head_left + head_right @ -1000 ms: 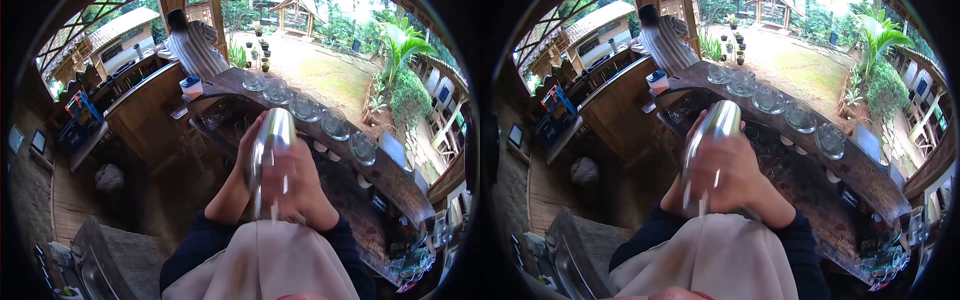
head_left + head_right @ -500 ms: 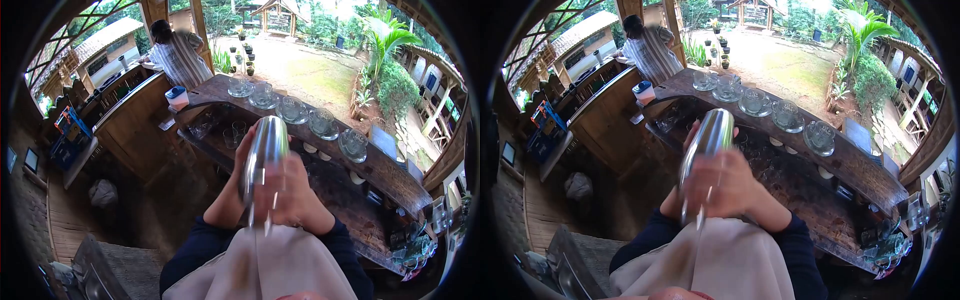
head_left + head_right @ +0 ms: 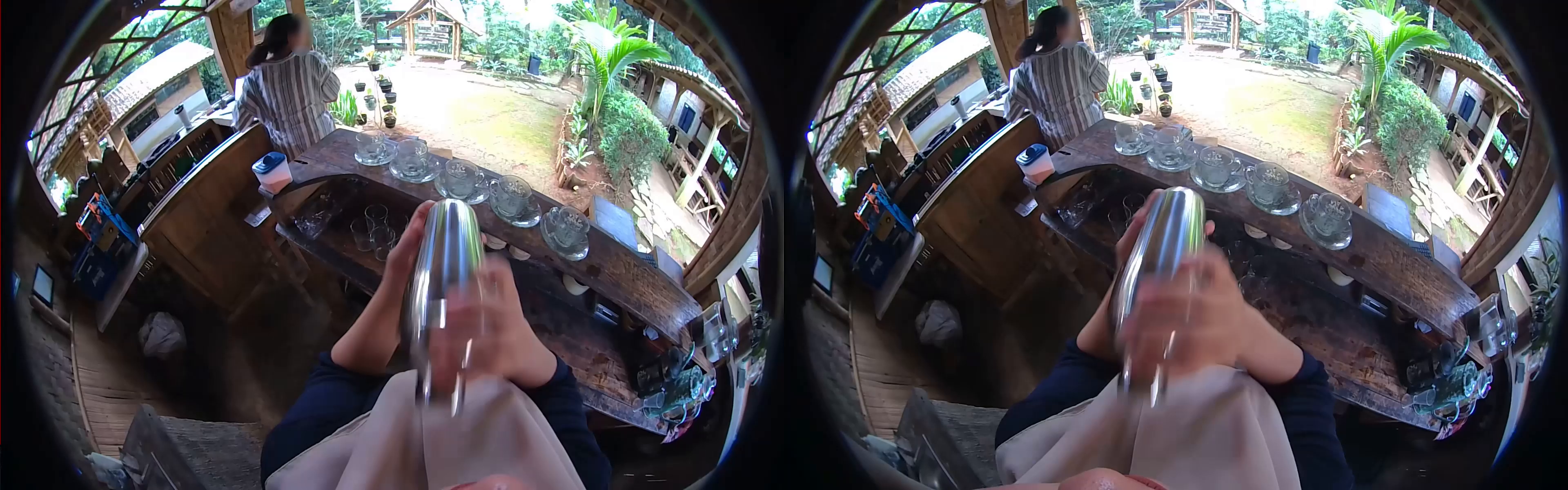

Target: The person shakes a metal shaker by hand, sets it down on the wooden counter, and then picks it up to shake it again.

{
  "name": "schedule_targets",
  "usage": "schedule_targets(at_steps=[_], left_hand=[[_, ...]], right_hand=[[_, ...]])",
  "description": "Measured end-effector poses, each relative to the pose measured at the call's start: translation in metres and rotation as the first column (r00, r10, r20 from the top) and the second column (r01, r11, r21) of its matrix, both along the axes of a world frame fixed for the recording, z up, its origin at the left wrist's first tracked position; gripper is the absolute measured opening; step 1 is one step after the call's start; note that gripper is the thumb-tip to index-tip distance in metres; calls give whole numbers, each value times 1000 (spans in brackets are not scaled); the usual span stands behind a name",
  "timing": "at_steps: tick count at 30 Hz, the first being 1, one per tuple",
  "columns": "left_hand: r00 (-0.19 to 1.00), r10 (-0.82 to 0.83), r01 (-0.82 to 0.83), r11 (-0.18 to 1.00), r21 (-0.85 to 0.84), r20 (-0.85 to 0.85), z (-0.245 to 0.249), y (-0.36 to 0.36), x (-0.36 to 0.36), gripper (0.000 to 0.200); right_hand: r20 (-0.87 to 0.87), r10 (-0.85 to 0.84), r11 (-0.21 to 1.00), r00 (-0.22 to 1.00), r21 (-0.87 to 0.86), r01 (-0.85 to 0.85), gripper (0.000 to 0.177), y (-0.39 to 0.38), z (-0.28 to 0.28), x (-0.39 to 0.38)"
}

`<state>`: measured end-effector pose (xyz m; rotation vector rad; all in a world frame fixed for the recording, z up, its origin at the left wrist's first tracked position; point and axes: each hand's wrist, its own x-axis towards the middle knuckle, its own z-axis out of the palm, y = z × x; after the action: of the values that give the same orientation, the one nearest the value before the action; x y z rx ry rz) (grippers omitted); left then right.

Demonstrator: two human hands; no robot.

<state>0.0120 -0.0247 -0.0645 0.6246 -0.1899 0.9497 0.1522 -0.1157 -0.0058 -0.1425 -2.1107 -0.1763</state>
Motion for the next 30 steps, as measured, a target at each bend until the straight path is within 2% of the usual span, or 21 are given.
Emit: schedule_targets(at_steps=[1,2,3,5,6,7,9,11,13,15,17,19,20,22,23,24,25,27,28,29,30], left_hand=[[971,-227,240,927,-288,77,-13,12,-2,45],[997,-52,67,930,-362,52,-23,23,9,39],[992,124,-106,897,-429,15,-30,28,20,36],[990,141,-124,924,-361,21,-28,17,18,37],[987,157,-144,953,-268,30,-20,19,16,39],[969,-75,123,973,-193,237,-13,19,8,41],[972,-233,227,961,-158,-23,44,-8,-7,46],[972,179,-222,914,339,154,57,-27,7,52],[961,148,-218,926,307,235,46,-18,16,53],[992,-72,68,997,-40,-100,12,37,29,42],[936,-315,288,941,-176,-154,29,61,44,35],[960,-271,278,951,-134,66,16,72,75,35],[953,-297,303,944,-128,68,20,63,81,35],[904,-376,383,924,2,202,45,57,91,34],[772,-622,624,781,27,134,62,55,84,37],[866,-498,498,867,11,58,88,32,82,40],[933,-359,359,933,8,-20,106,11,80,44],[922,-286,123,856,503,261,104,-6,94,50],[890,-390,193,792,579,237,105,-1,103,53],[876,-483,472,856,210,1,107,12,117,43],[866,-499,494,850,181,-21,110,23,135,39]], right_hand=[[-117,-103,988,988,-126,88,46,22,-6,-7],[-134,-297,923,945,-294,248,50,40,-12,-8],[-307,-339,847,890,-511,146,50,67,-32,-10],[-407,-424,759,809,-647,73,47,64,-21,-11],[-323,-366,845,873,-509,165,45,56,-11,-9],[-225,-327,905,918,-355,235,42,35,0,-8],[-32,-281,960,959,-21,280,26,-9,19,-8],[-362,117,909,925,413,47,12,-14,7,-29],[-363,73,897,929,431,98,13,-4,6,-20],[-370,-1,878,929,444,178,15,7,6,-4],[-205,-474,853,856,133,504,21,28,11,30],[-473,-451,832,757,-530,164,33,62,7,33],[-474,-468,830,746,-526,187,33,49,13,35],[-308,-499,866,810,-205,456,43,17,42,39],[-199,-527,841,826,17,540,39,-11,58,37],[-88,-572,784,816,236,575,35,-32,68,34],[-87,-591,770,802,238,593,35,-36,66,31],[-309,-85,706,947,652,276,23,-38,65,26],[-306,-108,695,946,657,292,23,-41,65,36],[-315,-254,732,915,555,394,22,-42,64,55],[-310,-395,745,865,443,499,22,-42,62,75]])
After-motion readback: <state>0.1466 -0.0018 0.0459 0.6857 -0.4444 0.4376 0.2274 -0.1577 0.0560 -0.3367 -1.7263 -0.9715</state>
